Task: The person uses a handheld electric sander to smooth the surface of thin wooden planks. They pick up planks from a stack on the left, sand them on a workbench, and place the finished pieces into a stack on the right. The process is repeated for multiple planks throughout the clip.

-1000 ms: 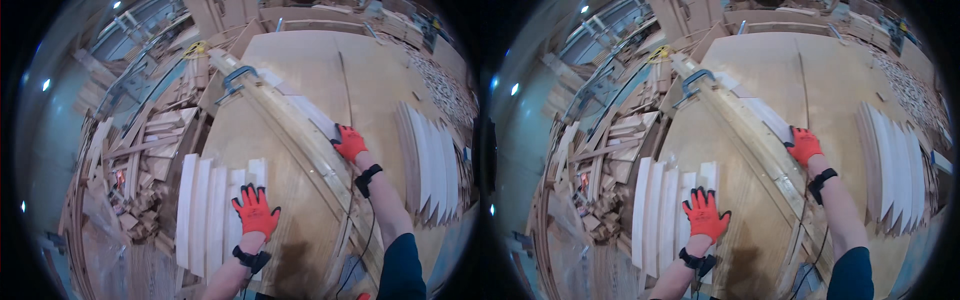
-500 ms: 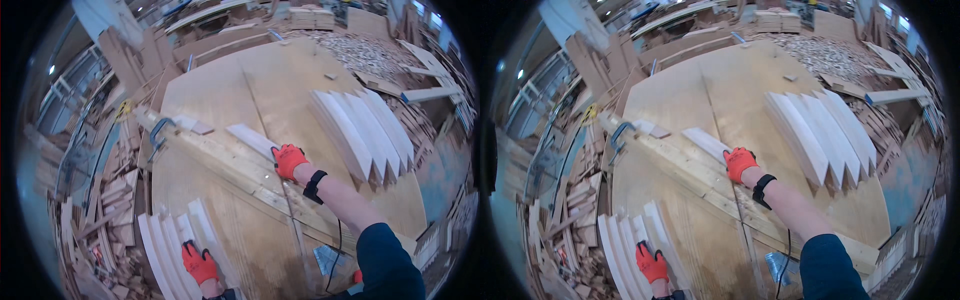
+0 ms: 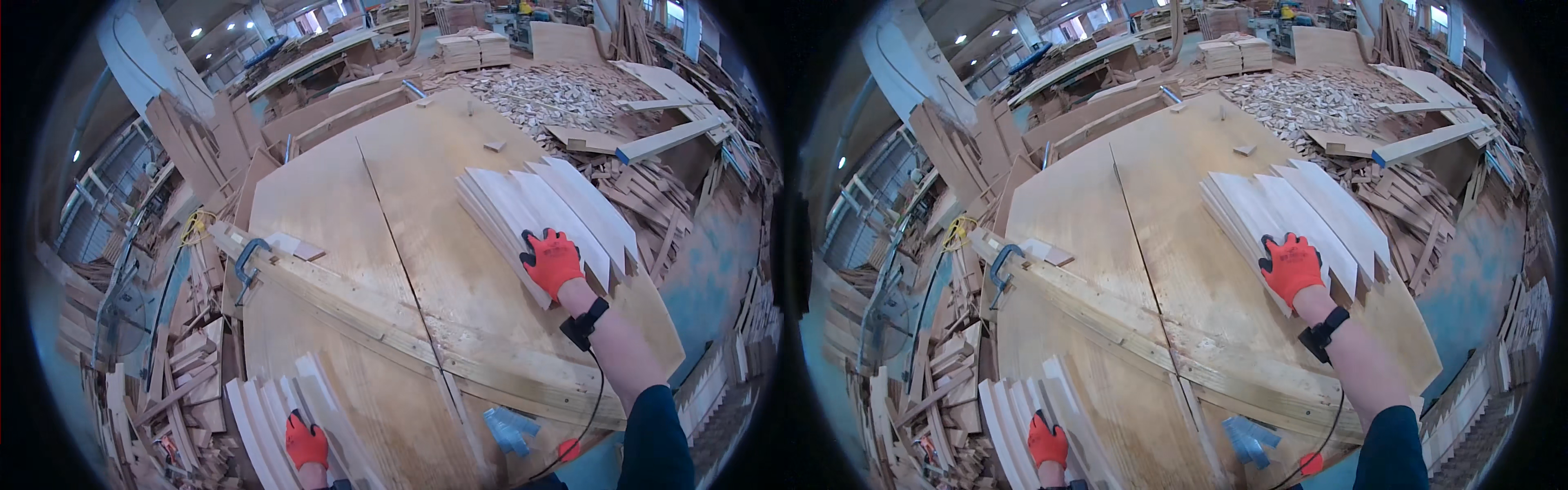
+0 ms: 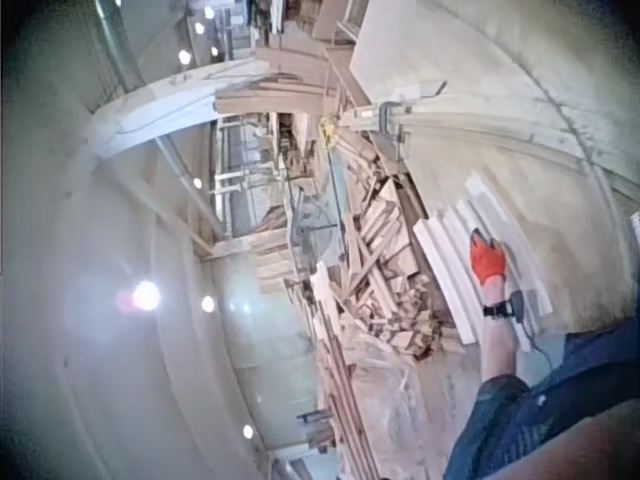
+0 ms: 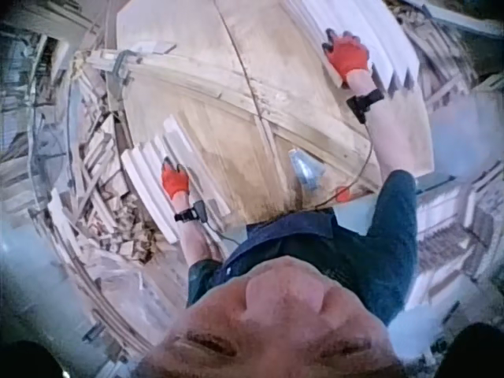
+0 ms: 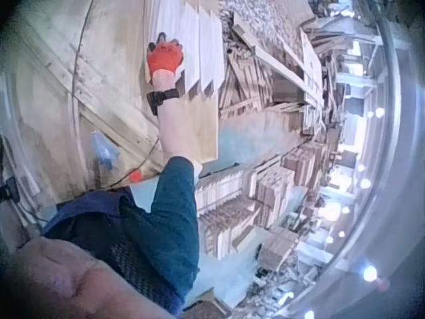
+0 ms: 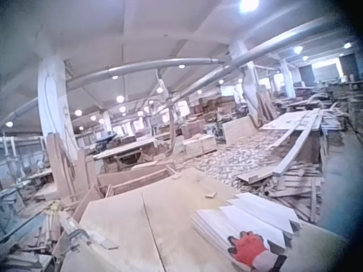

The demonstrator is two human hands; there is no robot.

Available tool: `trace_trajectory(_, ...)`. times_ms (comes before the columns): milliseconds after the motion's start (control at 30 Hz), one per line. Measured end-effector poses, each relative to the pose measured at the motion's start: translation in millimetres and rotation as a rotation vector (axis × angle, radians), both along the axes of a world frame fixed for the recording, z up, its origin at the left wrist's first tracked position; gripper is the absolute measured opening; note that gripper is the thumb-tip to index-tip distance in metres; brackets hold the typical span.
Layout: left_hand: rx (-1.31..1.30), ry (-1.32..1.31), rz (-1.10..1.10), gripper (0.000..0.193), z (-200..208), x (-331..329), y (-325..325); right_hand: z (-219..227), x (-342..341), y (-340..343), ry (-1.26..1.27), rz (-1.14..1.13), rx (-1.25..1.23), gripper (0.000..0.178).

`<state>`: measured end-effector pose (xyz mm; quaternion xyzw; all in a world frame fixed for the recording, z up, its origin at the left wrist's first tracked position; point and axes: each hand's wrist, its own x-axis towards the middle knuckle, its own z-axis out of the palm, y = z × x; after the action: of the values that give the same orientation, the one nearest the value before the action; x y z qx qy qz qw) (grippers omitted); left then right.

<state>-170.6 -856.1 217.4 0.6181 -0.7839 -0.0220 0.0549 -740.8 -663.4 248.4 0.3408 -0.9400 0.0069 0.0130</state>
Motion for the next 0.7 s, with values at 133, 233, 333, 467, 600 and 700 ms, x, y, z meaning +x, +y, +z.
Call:
trace_trajectory(133, -0.06, 0.008, 0.063, 0.058, -1, 10, -13, 9, 6, -5, -0.082, 0.007, 0.018, 0.067)
trace_trajectory(233, 0.039, 0.162, 0.057, 0.056, 41, -18, -5, 8, 4, -4, -0.104, -0.015, 0.002, 0.067)
trace_trajectory(333, 0.156, 0.231, -0.1, 0.055, 84, -65, 4, 7, 9, 1, -0.05, -0.029, 0.002, 0.065)
trace_trajectory(467, 0.258, 0.012, -0.67, 0.053, 125, -139, 35, 31, 64, -6, 0.129, 0.417, -0.394, 0.068)
trace_trajectory(600, 0.355, -0.165, -1.104, 0.055, 106, -214, 56, 57, 154, -8, -0.467, 0.822, -0.344, 0.066)
trace_trajectory(700, 0.252, -0.158, -1.227, 0.052, 85, -255, 69, 22, 178, 4, -0.588, 0.631, -0.297, 0.058)
